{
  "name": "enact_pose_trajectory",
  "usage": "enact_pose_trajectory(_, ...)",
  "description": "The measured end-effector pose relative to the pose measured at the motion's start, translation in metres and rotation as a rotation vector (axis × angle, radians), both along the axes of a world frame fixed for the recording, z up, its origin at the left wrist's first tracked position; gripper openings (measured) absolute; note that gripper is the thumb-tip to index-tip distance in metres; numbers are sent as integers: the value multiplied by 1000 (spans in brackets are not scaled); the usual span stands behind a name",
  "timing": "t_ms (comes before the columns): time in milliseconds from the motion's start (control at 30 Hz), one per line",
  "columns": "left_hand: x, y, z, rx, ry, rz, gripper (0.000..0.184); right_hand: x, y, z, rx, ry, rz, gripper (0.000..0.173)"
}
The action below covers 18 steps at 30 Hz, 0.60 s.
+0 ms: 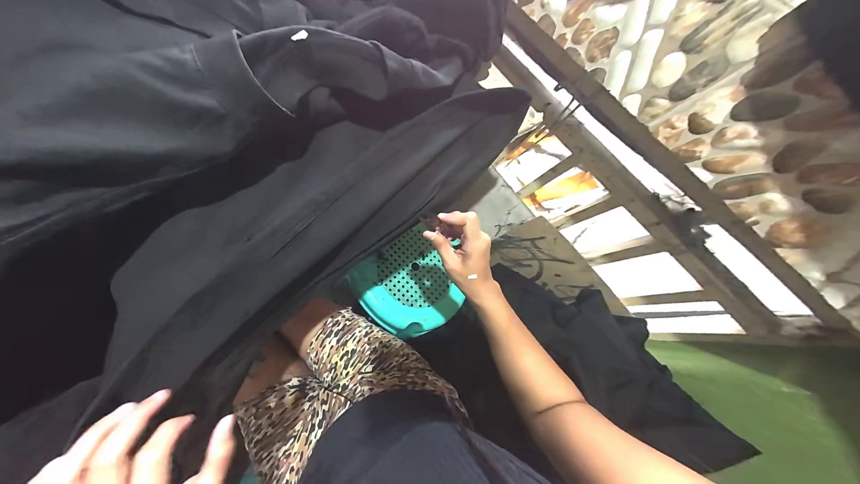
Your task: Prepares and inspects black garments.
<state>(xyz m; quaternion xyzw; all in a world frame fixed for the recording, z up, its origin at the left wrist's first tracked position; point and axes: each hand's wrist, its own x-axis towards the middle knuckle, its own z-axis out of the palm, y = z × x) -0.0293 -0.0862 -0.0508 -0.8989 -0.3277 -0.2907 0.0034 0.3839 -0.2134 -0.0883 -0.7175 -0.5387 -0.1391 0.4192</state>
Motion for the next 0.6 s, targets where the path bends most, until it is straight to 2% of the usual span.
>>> enact_pose_trajectory(100, 62, -11, 2, 99, -130, -105, 34, 0, 2, -1, -64, -89, -9, 26)
enact_pose_trajectory(267, 130, -11, -6, 88, -286, -243, 23, -2, 10, -3, -22, -111, 61, 25)
enact_pose_trajectory(433, 181, -8, -18, 148, -270, -302, 15, -4, 14, -5, 3, -50, 77, 27)
enact_pose_trajectory(600, 224, 6, -35, 308, -193, -296, 16, -5, 16, 0, -9, -63, 55, 19)
